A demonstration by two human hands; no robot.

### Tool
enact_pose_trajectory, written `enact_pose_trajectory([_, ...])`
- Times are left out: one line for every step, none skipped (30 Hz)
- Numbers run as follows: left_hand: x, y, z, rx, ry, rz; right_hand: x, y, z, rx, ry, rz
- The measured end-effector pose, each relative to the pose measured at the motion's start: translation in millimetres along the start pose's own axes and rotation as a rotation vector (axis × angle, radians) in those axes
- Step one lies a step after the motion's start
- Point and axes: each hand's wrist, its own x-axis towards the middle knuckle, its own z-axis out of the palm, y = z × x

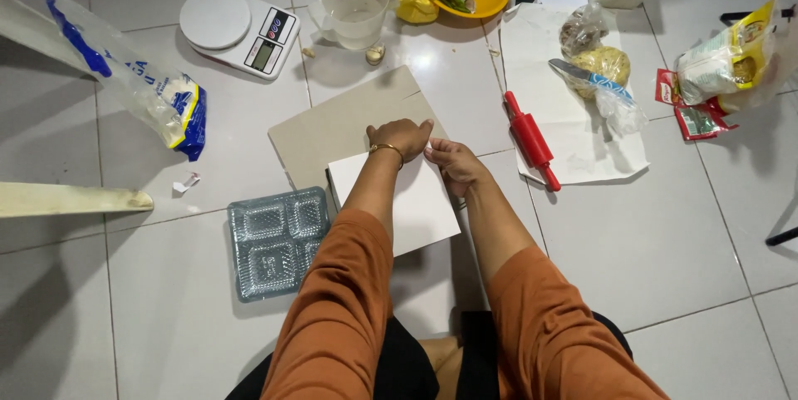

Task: The person sits on the floor and assembles a cardboard box. They place a plastic tray inside, fold the flaps, and secure the box with a white paper strip.

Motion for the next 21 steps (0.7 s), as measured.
enact_pose_trajectory([-3.2, 0.6, -2.1, 0.000, -0.002, 0.000, -3.3, -1.6, 1.5, 0.001, 0.001, 0.001])
enact_pose_trajectory([-6.4, 1.3, -4.2, -0.012, -0.008, 0.013, -6.7, -3.2, 3.1, 0.009, -0.006, 0.013])
enact_pose_trajectory([-9.5, 1.5, -6.7, -0.023, -0.014, 0.027, -9.7, -4.7, 5.2, 0.019, -0.014, 0.026])
enact_pose_trajectory([-11.3, 1.1, -6.5, -0.023, -0.016, 0.026, -5.1, -0.5, 1.8, 0.020, -0.013, 0.027])
enact_pose_trajectory([-12.7, 1.6, -7.2, -0.021, -0.015, 0.026, 0.5, 2.3, -1.7, 0.028, -0.010, 0.031])
enact_pose_trajectory([-14.1, 2.1, -7.9, -0.019, -0.013, 0.027, 5.9, 5.0, -5.2, 0.036, -0.007, 0.035])
enact_pose_trajectory([-11.6, 1.6, -6.9, -0.018, -0.014, 0.027, 6.1, 5.4, -5.3, 0.037, -0.006, 0.036])
enact_pose_trajectory([-9.0, 0.9, -6.0, -0.018, -0.012, 0.028, 6.5, 5.8, -5.4, 0.037, -0.009, 0.039])
enact_pose_trajectory([-6.3, 0.1, -4.5, -0.018, -0.012, 0.028, 6.6, 6.6, -5.8, 0.037, -0.012, 0.044])
enact_pose_trajectory([-6.6, 0.7, -4.7, -0.018, -0.013, 0.028, 3.3, 4.9, -4.2, 0.037, -0.010, 0.045])
enact_pose_trajectory([-6.9, 1.2, -5.3, -0.016, -0.015, 0.029, 0.5, 3.2, -2.1, 0.038, -0.004, 0.044])
enact_pose_trajectory([-7.3, 1.6, -5.9, -0.014, -0.017, 0.029, -2.3, 1.4, 0.0, 0.039, 0.003, 0.043])
enact_pose_trajectory([-9.5, 2.6, -7.5, -0.013, -0.018, 0.029, -1.9, 1.2, 0.1, 0.041, 0.004, 0.044])
enact_pose_trajectory([-11.8, 3.7, -9.0, -0.004, -0.024, 0.032, -1.6, 1.1, 0.1, 0.047, 0.008, 0.037])
enact_pose_trajectory([-14.2, 4.6, -10.6, 0.004, -0.029, 0.034, -1.2, 0.7, 0.3, 0.053, 0.012, 0.030])
enact_pose_trajectory([-11.7, 2.7, -9.4, 0.004, -0.029, 0.033, -0.9, 2.0, 0.0, 0.053, 0.012, 0.030])
enact_pose_trajectory([-9.0, 0.7, -8.8, -0.006, -0.025, 0.036, 0.0, 2.8, 0.0, 0.072, 0.042, 0.019])
enact_pose_trajectory([-6.3, -1.5, -8.1, -0.016, -0.021, 0.039, 0.9, 3.8, 0.1, 0.090, 0.071, 0.008])
enact_pose_trajectory([-7.6, -1.1, -9.2, -0.017, -0.022, 0.040, 0.3, 2.5, 0.4, 0.090, 0.072, 0.009])
enact_pose_trajectory([-9.2, -1.0, -10.2, -0.028, -0.017, 0.043, -0.5, 1.4, 0.8, 0.071, 0.092, 0.002])
enact_pose_trajectory([-11.6, -1.3, -11.1, -0.041, -0.012, 0.044, -1.7, 0.4, 1.9, 0.051, 0.110, -0.003])
